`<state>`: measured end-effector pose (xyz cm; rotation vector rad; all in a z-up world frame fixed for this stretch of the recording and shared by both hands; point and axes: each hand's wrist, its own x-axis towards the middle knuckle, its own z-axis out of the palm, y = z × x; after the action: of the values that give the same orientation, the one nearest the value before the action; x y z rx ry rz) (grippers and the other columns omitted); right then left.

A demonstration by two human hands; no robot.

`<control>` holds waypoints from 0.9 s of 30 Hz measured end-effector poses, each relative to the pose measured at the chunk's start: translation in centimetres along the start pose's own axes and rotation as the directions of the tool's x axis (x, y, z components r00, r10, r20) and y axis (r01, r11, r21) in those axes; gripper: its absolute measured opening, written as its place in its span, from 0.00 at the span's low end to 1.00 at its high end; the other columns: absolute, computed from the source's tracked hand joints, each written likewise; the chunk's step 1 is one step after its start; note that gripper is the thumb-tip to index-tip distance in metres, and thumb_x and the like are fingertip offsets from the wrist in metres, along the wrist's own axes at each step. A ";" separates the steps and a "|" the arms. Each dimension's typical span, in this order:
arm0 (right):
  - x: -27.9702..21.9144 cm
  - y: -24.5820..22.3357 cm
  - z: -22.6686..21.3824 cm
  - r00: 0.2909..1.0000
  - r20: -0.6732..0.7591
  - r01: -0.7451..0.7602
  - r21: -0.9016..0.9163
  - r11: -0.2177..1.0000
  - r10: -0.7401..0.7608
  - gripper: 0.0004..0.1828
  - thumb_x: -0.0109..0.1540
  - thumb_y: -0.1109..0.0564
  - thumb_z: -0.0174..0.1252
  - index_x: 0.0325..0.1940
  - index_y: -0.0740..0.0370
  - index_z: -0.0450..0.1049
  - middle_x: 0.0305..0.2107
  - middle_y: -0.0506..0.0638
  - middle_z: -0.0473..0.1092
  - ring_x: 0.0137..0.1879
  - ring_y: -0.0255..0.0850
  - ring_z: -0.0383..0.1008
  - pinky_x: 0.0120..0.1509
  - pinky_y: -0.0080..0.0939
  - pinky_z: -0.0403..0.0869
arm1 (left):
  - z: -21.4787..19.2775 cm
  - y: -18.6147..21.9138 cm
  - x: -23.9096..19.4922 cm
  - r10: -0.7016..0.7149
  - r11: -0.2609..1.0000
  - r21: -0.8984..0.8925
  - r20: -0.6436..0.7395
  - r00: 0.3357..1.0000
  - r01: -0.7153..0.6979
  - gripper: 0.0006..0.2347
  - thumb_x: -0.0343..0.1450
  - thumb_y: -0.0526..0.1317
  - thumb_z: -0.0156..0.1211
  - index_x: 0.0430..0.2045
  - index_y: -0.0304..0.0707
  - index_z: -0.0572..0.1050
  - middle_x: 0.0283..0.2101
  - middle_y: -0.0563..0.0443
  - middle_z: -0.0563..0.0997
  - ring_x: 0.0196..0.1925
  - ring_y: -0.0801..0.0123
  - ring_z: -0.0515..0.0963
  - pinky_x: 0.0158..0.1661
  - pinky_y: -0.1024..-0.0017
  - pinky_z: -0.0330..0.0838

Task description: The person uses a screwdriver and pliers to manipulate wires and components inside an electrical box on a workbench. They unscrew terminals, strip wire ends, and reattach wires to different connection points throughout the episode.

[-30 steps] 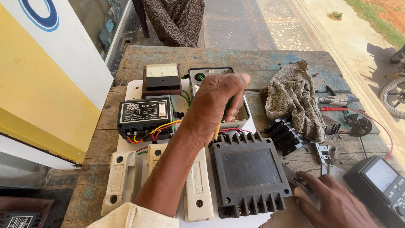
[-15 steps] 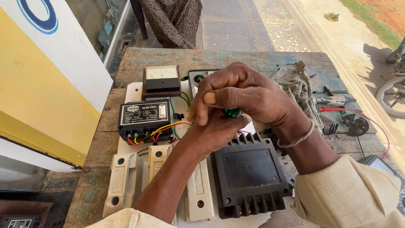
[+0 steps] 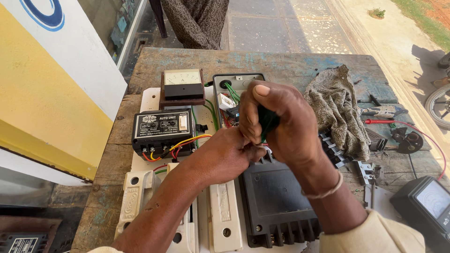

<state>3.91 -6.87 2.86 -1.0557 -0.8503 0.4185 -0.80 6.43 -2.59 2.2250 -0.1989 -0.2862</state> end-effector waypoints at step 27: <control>0.9 1.8 -2.5 0.948 0.317 -0.099 0.209 0.973 0.028 0.21 0.69 0.48 0.57 0.26 0.59 0.61 0.19 0.49 0.59 0.21 0.36 0.56 0.23 0.38 0.57 | -0.6 0.2 -0.3 -0.139 0.988 0.077 0.024 0.990 0.136 0.09 0.71 0.37 0.51 0.39 0.35 0.77 0.37 0.37 0.84 0.42 0.51 0.84 0.45 0.56 0.76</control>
<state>6.56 -6.88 1.04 -0.8212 -1.0247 0.7330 -0.90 6.82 -2.09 2.3147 -0.0727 -0.3919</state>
